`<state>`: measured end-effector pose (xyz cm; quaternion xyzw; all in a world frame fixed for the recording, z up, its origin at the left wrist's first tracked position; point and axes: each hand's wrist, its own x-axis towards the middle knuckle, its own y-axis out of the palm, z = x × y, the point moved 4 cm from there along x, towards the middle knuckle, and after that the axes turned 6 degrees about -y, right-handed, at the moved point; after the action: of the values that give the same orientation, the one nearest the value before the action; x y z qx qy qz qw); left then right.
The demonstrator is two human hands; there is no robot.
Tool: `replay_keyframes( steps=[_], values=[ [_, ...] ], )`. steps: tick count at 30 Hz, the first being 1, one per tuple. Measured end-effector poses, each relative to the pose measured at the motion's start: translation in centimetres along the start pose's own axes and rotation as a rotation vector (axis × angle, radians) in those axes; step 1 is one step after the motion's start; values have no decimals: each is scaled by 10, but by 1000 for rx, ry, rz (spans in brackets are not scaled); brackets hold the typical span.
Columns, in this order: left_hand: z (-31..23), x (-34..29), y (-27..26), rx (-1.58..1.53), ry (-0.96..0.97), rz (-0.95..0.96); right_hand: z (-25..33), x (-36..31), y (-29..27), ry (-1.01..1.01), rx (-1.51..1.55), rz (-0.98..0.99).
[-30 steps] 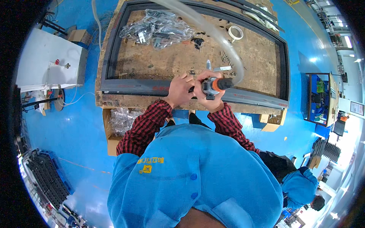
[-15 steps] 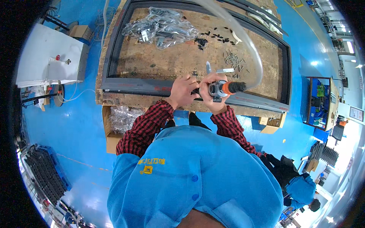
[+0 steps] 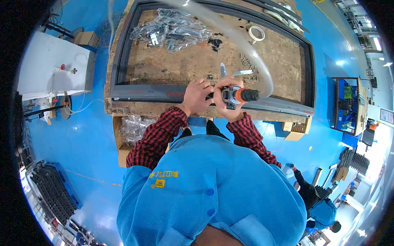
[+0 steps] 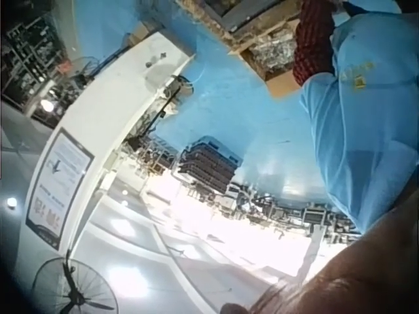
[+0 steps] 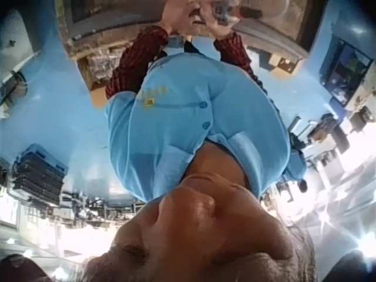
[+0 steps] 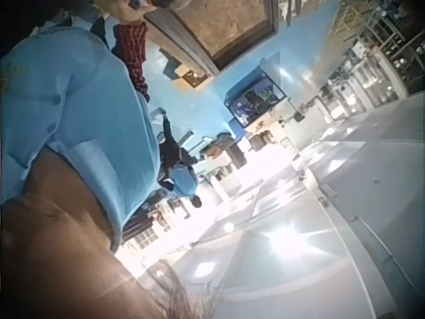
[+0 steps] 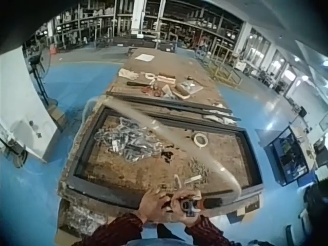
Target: Assembling small components onto a metal frame using a pneumatic tool.
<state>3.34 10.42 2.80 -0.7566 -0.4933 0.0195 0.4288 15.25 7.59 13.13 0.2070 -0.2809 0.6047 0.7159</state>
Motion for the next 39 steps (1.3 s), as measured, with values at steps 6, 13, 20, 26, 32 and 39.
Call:
replay_keyframes(
  steps=[6, 13, 20, 26, 32, 39],
  values=[
    [-1, 1, -5, -7, 9, -21, 3, -4, 0, -16, -88, 4],
    [32, 27, 19, -629, -429, 246, 4, -14, -7, 3, -96, -141],
    [67, 58, 86, -922, -453, 848, 11, -12, 4, -108, -302, -2],
    [-82, 55, 32, -1138, -25, -796, 13, -8, -2, -115, -121, 0],
    [-11, 36, 40, -1702, -32, -473, 10, 0, 6, -107, -120, -8],
    [1, 8, -22, -1324, -322, -302, -3, 2, -8, 116, -84, -101]
  ],
)
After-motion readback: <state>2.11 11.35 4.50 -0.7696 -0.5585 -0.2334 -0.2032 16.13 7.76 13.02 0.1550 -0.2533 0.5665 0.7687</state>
